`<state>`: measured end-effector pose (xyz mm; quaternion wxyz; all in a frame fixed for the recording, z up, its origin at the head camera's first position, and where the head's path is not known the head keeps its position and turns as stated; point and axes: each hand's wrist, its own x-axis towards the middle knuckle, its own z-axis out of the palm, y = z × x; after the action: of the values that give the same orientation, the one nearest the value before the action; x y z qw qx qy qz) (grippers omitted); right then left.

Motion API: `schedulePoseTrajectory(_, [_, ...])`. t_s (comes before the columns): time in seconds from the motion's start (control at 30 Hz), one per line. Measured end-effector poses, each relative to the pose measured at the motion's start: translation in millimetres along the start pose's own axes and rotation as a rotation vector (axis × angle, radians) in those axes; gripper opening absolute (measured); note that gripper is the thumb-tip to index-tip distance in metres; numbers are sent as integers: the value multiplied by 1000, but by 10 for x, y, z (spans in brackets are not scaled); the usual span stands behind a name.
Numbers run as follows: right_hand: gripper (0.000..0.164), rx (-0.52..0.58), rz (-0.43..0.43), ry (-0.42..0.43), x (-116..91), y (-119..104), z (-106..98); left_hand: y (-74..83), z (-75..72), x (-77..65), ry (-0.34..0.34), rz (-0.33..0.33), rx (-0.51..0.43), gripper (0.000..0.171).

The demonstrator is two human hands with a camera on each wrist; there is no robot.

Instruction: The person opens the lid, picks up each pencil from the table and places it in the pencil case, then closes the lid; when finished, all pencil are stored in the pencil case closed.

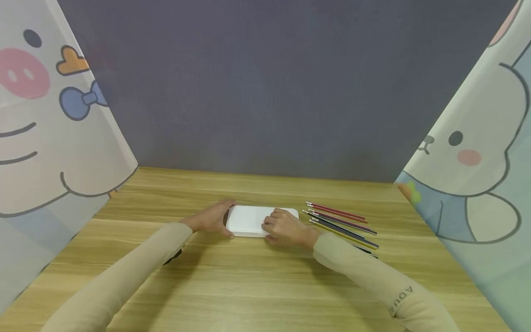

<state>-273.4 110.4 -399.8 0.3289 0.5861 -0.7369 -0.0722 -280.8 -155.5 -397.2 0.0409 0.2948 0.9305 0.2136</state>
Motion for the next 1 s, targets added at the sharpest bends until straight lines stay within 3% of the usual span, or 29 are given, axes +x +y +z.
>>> schedulePoseTrajectory(0.3, [17, -9, -10, 20, 1, 2, 5, 16, -18, 4, -2, 10, 12, 95])
schedulePoseTrajectory(0.5, [18, 13, 9, 88, 30, 63, -57, 8, -27, 2, 0, 20, -21, 94])
schedulePoseTrajectory(0.73, [20, 62, 53, -16, 59, 116, -141, -8, -32, 5, 6, 26, -31, 92])
schedulePoseTrajectory(1.0, [20, 168, 154, 13, 14, 155, -133, -5, -28, 12, 13, 29, -55, 91])
